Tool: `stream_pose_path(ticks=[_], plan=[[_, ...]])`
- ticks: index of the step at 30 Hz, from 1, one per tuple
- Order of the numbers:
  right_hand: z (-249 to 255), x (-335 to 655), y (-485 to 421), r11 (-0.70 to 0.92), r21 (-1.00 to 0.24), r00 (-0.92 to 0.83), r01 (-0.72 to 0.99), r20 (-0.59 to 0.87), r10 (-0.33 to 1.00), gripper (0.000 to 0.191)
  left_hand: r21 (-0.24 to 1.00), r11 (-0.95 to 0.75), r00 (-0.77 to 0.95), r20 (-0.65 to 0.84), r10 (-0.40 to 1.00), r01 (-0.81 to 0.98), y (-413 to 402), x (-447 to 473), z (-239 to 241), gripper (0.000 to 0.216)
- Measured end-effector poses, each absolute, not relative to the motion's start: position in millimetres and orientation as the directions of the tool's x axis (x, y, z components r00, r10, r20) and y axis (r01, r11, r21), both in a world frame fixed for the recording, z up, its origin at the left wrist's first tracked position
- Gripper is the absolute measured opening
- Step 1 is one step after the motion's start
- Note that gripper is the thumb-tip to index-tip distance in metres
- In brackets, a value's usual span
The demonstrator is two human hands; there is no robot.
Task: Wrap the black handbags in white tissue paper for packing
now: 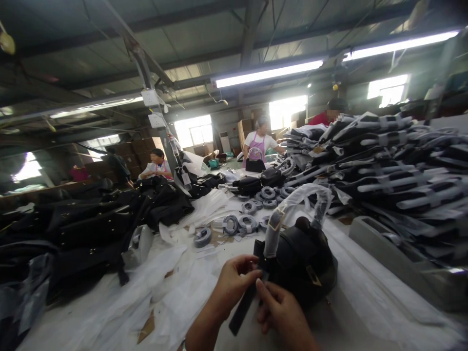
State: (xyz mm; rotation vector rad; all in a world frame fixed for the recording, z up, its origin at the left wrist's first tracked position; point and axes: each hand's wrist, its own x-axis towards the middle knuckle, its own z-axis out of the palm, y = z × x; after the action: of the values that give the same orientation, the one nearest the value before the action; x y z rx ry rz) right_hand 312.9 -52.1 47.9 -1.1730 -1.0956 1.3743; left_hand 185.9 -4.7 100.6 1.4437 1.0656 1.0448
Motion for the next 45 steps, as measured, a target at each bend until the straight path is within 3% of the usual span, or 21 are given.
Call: stream_pose_path(ticks=[6, 10, 16, 22, 31, 36, 40, 45], plan=[[45.0, 299.4, -41.3, -0.126, -0.980, -0.005, -0.155, -0.126, 0.992, 0.075, 0.986, -0.096, 0.203, 0.067, 0.977, 0.136, 4.0, 172.6, 94.1, 0.047], [37.2, 294.2, -37.7, -0.140, -0.976, 0.008, -0.167, -0.144, 0.990, 0.072, 0.966, -0.118, 0.173, 0.078, 0.982, 0.229, -8.7, 150.9, 77.7, 0.044], [27.8, 293.2, -37.8, -0.007, -0.998, 0.064, -0.069, -0.011, 0.998, 0.060, 0.967, -0.112, 0.188, 0.069, 0.980, 0.230, -18.1, 137.4, 58.3, 0.038], [38.1, 295.4, -37.0, -0.022, -0.972, 0.090, -0.235, -0.044, 0.995, 0.052, 0.949, -0.136, 0.086, 0.116, 0.989, 0.285, -26.1, 150.4, 56.0, 0.039], [39.5, 295.1, -36.0, -0.007, -0.985, 0.149, -0.174, -0.033, 0.988, 0.057, 0.956, -0.133, 0.016, 0.134, 0.991, 0.261, -33.5, 159.9, 48.1, 0.048], [38.2, 295.7, -35.2, -0.016, -0.965, 0.134, -0.261, -0.052, 0.990, 0.053, 0.933, -0.185, -0.067, 0.215, 0.974, 0.309, -32.1, 166.3, 34.1, 0.046], [42.5, 295.4, -34.6, -0.034, -0.954, 0.163, -0.296, -0.086, 0.983, 0.051, 0.812, -0.350, -0.077, 0.432, 0.899, 0.467, -39.3, 168.4, 29.1, 0.029], [46.6, 298.6, -34.6, -0.085, -0.933, 0.130, -0.350, -0.138, 0.982, 0.050, 0.450, -0.620, 0.127, 0.736, 0.665, 0.643, -50.3, 167.1, 27.8, 0.019]])
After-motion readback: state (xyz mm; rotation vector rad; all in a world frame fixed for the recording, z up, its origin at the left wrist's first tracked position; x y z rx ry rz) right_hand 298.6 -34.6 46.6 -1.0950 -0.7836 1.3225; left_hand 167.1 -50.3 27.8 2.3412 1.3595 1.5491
